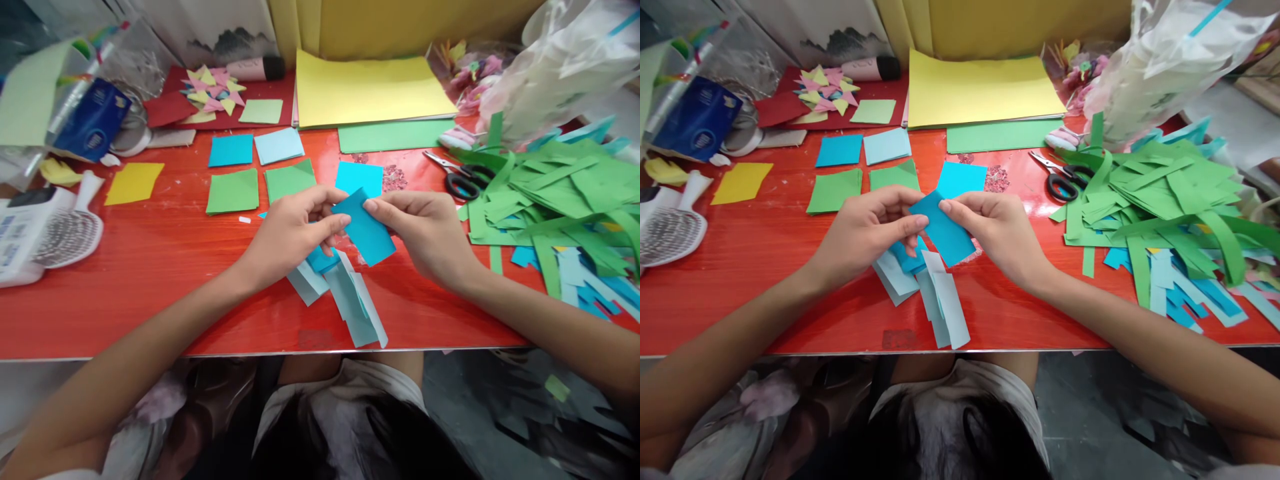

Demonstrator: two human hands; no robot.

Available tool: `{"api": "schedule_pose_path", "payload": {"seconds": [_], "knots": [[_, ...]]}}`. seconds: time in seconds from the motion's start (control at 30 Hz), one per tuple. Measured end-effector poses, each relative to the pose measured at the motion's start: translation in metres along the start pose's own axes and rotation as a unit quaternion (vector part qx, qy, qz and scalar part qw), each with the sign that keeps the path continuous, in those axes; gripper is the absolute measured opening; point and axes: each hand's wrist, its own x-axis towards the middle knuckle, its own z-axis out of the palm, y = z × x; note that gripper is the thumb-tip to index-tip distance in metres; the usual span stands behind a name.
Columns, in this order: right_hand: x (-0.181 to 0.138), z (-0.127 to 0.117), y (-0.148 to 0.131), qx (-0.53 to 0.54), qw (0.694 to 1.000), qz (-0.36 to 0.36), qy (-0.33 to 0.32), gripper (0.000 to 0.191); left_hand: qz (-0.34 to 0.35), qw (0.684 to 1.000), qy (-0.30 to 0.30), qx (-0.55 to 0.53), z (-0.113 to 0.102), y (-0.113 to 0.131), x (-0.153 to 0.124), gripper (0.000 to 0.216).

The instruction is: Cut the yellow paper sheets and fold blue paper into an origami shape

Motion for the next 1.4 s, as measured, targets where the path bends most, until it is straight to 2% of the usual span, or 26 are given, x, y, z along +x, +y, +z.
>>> {"api": "schedule_pose_path", "payload": {"seconds": [0.3, 0.5, 0.73, 0.97, 1.1, 1.27, 1.4], "knots": [[0.002, -0.001, 0.001, -0.008, 1.0, -0.022, -0.003, 0.029, 0.01, 1.0, -0.005, 0.016, 0.0, 0.0, 0.0, 0.013], [0.0, 0.0, -0.005, -0.075, 0.996, -0.047, 0.002, 0.031, 0.017, 0.998, -0.005, 0.066, -0.001, 0.002, -0.001, 0.01], [-0.002, -0.003, -0.007, -0.136, 0.984, -0.085, -0.08, 0.029, 0.057, 0.997, -0.007, 0.056, -0.001, 0.002, 0.0, 0.019], [-0.002, -0.002, -0.009, -0.16, 0.976, -0.074, -0.129, 0.027, 0.067, 0.993, -0.003, 0.098, -0.004, 0.005, 0.0, 0.019], [0.002, -0.006, -0.014, -0.166, 0.974, -0.066, -0.138, 0.026, 0.076, 0.989, 0.038, 0.122, -0.011, 0.007, 0.003, 0.019], [0.006, -0.01, -0.013, -0.051, 0.984, 0.02, -0.167, 0.022, 0.095, 0.983, 0.101, 0.122, -0.033, -0.004, 0.02, 0.02], [0.015, -0.014, 0.001, -0.035, 0.986, 0.036, -0.158, 0.022, 0.148, 0.955, 0.225, 0.12, -0.071, -0.019, 0.039, 0.017]]}}
